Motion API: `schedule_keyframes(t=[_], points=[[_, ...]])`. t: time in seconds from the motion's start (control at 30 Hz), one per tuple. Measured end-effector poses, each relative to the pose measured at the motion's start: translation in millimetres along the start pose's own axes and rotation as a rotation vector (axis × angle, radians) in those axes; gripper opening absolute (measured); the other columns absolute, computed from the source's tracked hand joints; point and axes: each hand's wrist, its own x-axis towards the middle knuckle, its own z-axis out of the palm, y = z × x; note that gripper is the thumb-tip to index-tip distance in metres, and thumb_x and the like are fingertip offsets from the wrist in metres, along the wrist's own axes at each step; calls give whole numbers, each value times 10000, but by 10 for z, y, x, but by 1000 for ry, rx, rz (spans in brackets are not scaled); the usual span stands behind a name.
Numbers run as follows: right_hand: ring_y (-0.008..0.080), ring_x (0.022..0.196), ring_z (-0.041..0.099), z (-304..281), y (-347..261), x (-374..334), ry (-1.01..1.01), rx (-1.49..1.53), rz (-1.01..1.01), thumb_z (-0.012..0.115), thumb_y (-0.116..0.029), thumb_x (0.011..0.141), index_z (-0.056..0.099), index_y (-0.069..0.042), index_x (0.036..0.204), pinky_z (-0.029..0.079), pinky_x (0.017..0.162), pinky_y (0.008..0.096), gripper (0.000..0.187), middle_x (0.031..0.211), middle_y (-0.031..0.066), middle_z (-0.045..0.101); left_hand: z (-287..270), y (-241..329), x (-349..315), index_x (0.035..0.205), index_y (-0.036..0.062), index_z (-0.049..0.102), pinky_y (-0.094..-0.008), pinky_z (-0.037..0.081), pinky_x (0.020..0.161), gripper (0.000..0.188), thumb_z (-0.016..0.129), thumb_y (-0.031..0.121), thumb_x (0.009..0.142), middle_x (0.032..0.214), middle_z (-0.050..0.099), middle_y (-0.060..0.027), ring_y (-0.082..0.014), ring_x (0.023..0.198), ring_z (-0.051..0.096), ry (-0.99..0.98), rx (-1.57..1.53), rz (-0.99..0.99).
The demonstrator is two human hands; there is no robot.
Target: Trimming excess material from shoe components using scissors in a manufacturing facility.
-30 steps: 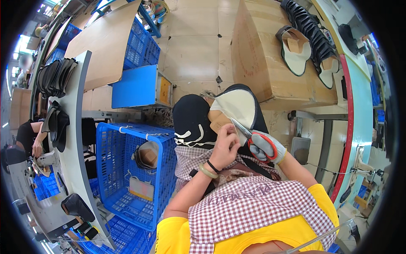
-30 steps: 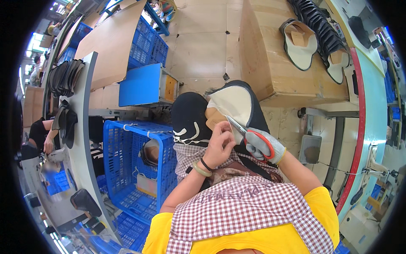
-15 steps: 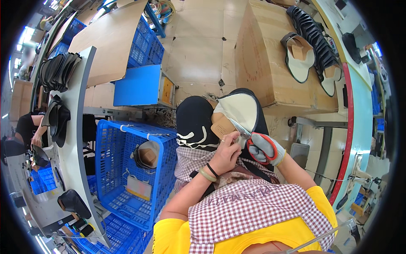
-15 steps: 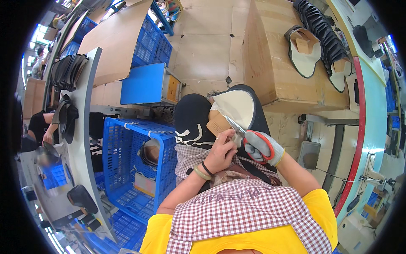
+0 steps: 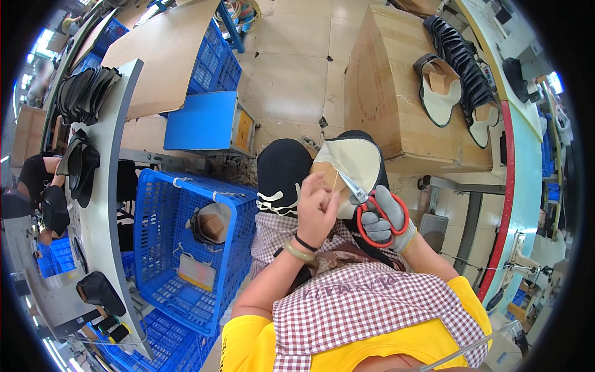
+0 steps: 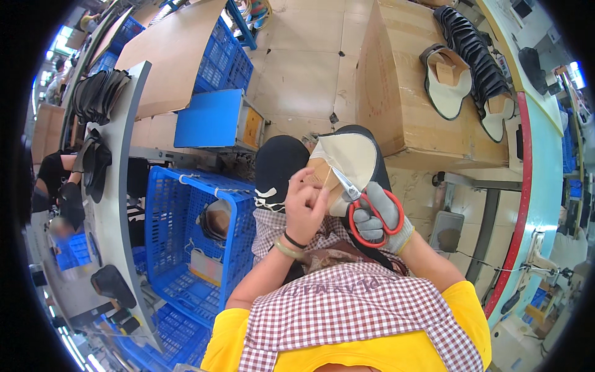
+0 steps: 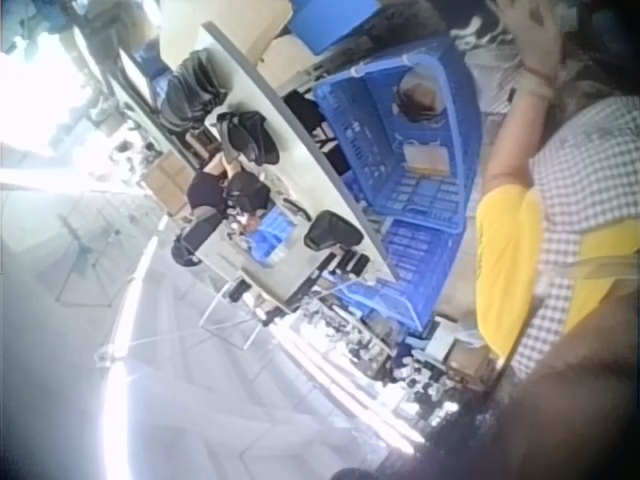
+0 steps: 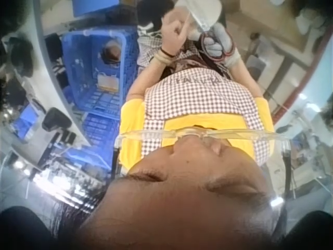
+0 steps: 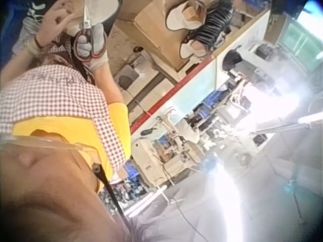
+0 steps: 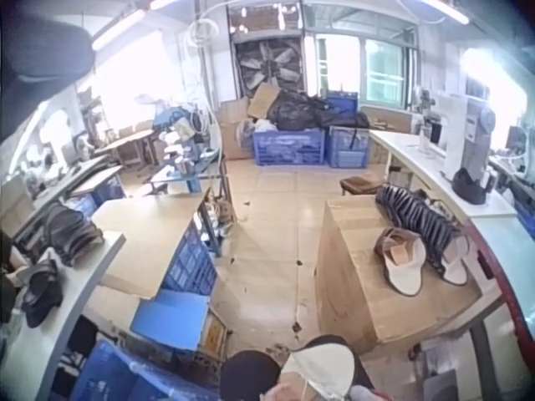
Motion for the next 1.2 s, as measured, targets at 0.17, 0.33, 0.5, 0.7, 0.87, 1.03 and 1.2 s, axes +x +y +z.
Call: schedule_keyframes(t=[0.17, 0.33, 0.5, 0.7, 0.87, 1.03, 1.2], points=[[54, 414, 407, 11, 106, 29, -15, 139, 15, 477, -616, 884, 562, -100, 1035, 321, 339, 194, 544, 721, 27, 589, 246, -318, 170, 957, -28, 501, -297, 464, 617, 221, 650, 29, 803, 924, 543, -128, -188, 693, 567, -16, -220, -428], [65, 461, 454, 63, 130, -99, 199, -162, -48, 525, -505, 913, 559, -102, 996, 354, 370, 193, 414, 750, 31, 598, 383, -485, 109, 920, 5, 518, -207, 505, 518, 103, 602, 50, 882, 840, 568, -47, -82, 655, 592, -26, -231, -447], [55, 508, 477, 291, 129, -208, 317, -584, -101, 535, -407, 934, 507, -115, 1049, 374, 422, 176, 315, 748, 13, 574, 388, -348, 103, 897, -4, 522, -211, 526, 535, 53, 551, 38, 913, 851, 545, -43, -83, 655, 598, 39, -325, -529], [44, 508, 449, 331, 159, -217, 294, -669, -158, 492, -395, 954, 398, -138, 1355, 354, 433, 168, 486, 727, -9, 548, 439, -357, 54, 833, -17, 496, -231, 532, 540, 82, 540, 8, 897, 910, 447, -64, -119, 645, 590, 113, -361, -378], [36, 505, 421, 371, 146, -177, 306, -718, -202, 491, -383, 956, 362, -153, 1399, 340, 438, 166, 516, 725, -18, 528, 420, -341, 71, 838, -21, 492, -231, 543, 563, 77, 538, 2, 895, 920, 445, -62, -122, 668, 594, 106, -405, -384], [32, 511, 416, 291, 164, -163, 313, -541, -187, 502, -389, 950, 343, -153, 1417, 343, 444, 162, 547, 742, -20, 519, 400, -362, 75, 842, -26, 489, -232, 550, 579, 67, 532, -10, 890, 949, 448, -66, -125, 672, 596, 109, -437, -400], [35, 510, 413, 290, 83, -118, 290, -658, -178, 523, -408, 939, 332, -156, 1427, 340, 444, 160, 581, 740, -13, 519, 373, -364, 89, 849, -35, 496, -233, 563, 642, 46, 516, -23, 889, 1036, 437, -46, -111, 731, 605, 50, -405, -395]])
